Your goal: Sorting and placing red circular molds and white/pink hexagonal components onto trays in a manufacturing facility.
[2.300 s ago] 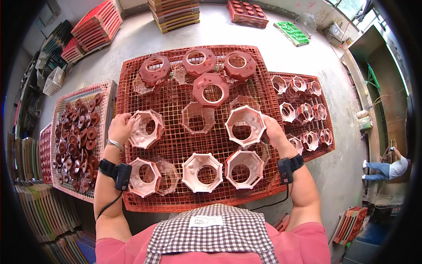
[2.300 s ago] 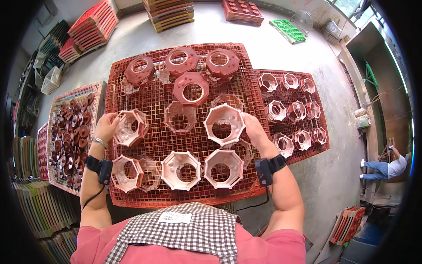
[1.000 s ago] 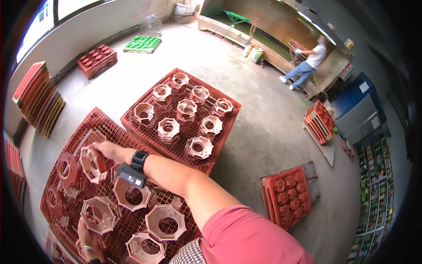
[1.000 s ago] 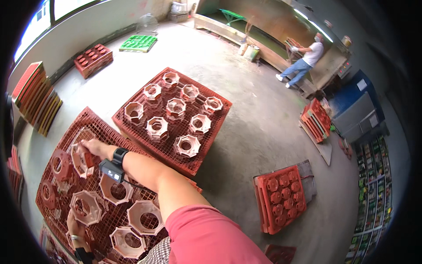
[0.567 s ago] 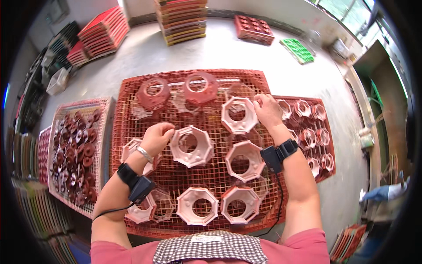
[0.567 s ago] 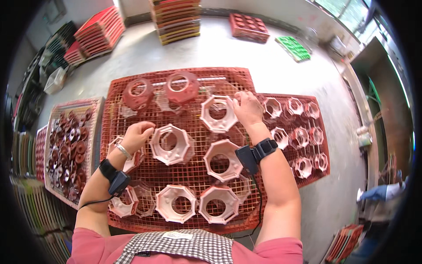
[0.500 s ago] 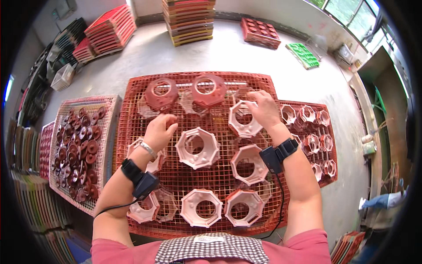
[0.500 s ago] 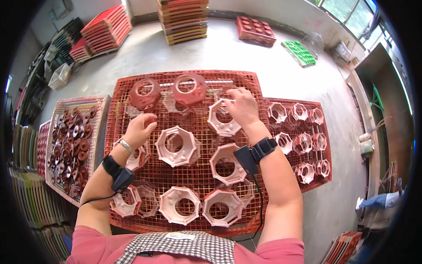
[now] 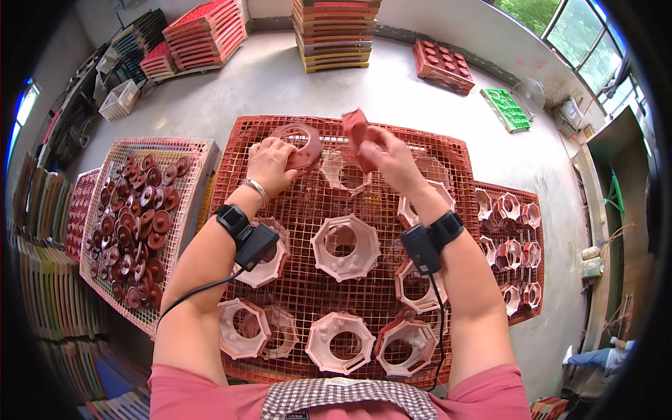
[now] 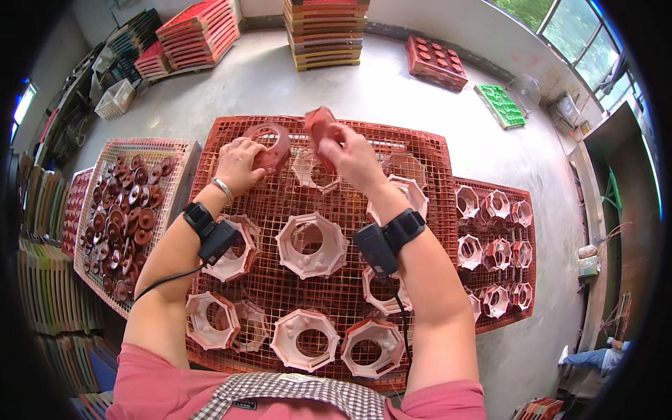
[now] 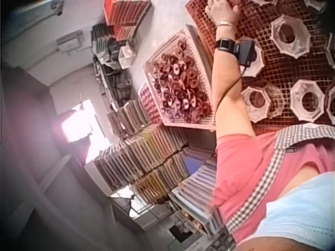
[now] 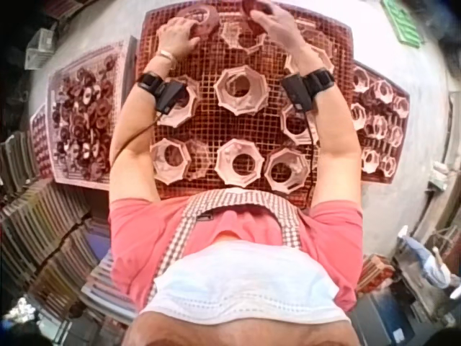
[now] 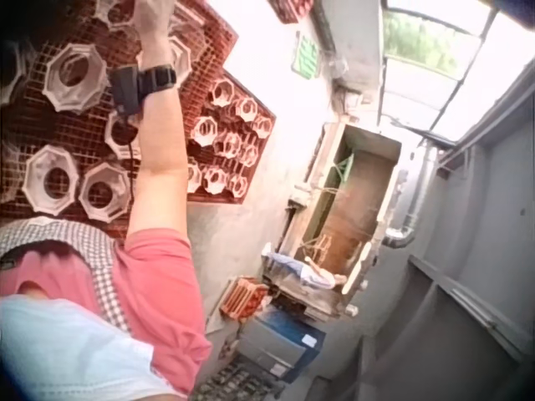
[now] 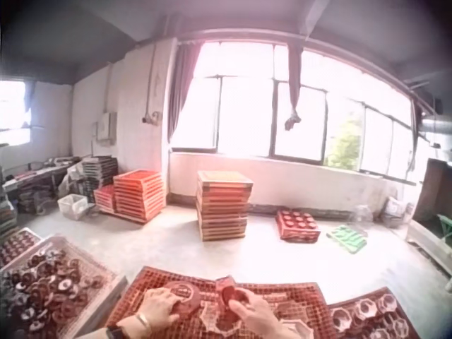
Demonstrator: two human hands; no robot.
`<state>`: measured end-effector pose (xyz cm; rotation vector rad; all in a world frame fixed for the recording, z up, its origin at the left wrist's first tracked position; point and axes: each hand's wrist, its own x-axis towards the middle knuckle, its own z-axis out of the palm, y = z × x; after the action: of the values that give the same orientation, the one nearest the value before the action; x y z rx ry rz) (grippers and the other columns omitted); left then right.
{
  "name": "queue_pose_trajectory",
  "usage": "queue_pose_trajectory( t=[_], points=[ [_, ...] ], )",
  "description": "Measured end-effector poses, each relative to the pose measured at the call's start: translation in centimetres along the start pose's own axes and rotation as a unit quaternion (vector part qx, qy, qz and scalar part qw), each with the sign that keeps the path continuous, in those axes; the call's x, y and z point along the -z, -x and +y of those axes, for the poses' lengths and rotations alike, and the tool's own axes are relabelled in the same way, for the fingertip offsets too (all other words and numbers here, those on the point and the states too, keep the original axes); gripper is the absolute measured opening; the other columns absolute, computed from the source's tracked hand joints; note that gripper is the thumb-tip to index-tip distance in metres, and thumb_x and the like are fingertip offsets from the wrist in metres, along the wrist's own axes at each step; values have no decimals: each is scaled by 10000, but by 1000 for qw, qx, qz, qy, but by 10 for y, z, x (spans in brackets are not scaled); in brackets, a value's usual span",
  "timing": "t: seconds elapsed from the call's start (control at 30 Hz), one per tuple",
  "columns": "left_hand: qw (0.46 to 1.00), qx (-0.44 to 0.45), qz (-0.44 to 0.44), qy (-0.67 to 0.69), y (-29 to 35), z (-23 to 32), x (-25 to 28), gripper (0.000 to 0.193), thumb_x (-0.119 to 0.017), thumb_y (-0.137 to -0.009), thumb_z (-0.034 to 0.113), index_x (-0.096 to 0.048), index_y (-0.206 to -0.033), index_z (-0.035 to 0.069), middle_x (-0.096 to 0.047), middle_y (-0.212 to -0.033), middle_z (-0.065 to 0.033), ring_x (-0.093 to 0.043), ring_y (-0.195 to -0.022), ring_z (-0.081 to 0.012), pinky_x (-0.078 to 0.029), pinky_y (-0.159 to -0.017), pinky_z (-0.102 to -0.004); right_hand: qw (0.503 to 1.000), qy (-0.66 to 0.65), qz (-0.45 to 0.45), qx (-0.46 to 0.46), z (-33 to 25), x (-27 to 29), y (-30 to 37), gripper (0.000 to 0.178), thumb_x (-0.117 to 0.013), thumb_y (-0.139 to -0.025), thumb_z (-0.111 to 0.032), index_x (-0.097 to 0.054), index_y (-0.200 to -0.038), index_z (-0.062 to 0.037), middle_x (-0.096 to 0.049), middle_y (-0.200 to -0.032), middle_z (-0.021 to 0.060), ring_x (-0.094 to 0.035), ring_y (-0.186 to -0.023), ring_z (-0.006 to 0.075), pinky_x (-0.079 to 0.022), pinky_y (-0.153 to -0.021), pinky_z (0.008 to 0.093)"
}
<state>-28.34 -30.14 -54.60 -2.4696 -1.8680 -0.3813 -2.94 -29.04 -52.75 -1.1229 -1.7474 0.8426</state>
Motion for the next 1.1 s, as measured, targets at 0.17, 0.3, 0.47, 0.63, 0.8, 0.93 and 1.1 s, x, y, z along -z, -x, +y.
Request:
queue_pose_trajectory(
  t=[0.17, 0.3, 0.47, 0.63, 0.8, 0.93, 1.1],
  points=[
    [926, 86, 87, 357, -4, -17, 13, 302, -566, -827, 307, -576, -965, 38, -606, -823, -98, -591, -773, -194, -443, -675, -295, 886, -382, 13, -264, 10, -6, -7, 313, -337, -922, -296, -546, -1028, -88, -613, -936, 59, -589, -820, 153, -478, -700, 307],
    [653, 220, 71, 721, 0, -54, 7, 351, -390, -927, 304, -568, -952, 3, -628, -782, -108, -611, -683, -187, -483, -592, -278, 865, -383, 20, -325, 44, -21, -4, 269, -368, -914, -290, -545, -931, -88, -595, -817, 42, -582, -734, 165, -484, -657, 324],
    [589, 300, -7, 751, 6, -75, -25, 364, -345, -927, 294, -558, -998, 8, -630, -810, -119, -636, -723, -222, -535, -603, -340, 958, -48, 32, -281, 97, 0, -10, 317, -424, -888, -291, -595, -916, -25, -574, -782, 50, -568, -672, 149, -476, -631, 310],
    [735, 359, 19, 575, 20, -104, -37, 266, -447, -857, 202, -595, -959, 6, -618, -794, -85, -625, -663, -204, -534, -514, -369, 969, 90, -7, -229, 47, 26, 1, 254, -523, -812, -242, -641, -910, -39, -631, -727, 156, -631, -727, 242, -488, -685, 339],
    [921, 255, 119, 270, 27, -114, -14, 230, -532, -811, 188, -635, -925, 17, -629, -712, -62, -605, -653, -143, -484, -561, -273, 921, 381, 39, -68, 16, 100, 42, 355, -567, -798, -323, -610, -1016, -46, -654, -829, 124, -632, -760, 254, -489, -682, 325],
    [931, 153, 143, 298, 11, -42, 9, 230, -572, -793, 191, -626, -970, 54, -640, -728, -106, -606, -635, -184, -476, -608, -309, 889, 401, -45, -218, 38, 131, 86, 456, -551, -750, -447, -608, -1025, -86, -645, -853, 126, -619, -796, 288, -485, -709, 380],
    [954, 29, -80, 286, 2, 47, -1, 326, -614, -782, 220, -573, -1094, 136, -639, -735, -108, -623, -684, -225, -481, -647, -338, 878, 454, -4, -154, 59, 113, 105, 253, -471, -826, -259, -566, -793, -26, -609, -758, 186, -596, -742, 354, -469, -691, 454]
  ],
)
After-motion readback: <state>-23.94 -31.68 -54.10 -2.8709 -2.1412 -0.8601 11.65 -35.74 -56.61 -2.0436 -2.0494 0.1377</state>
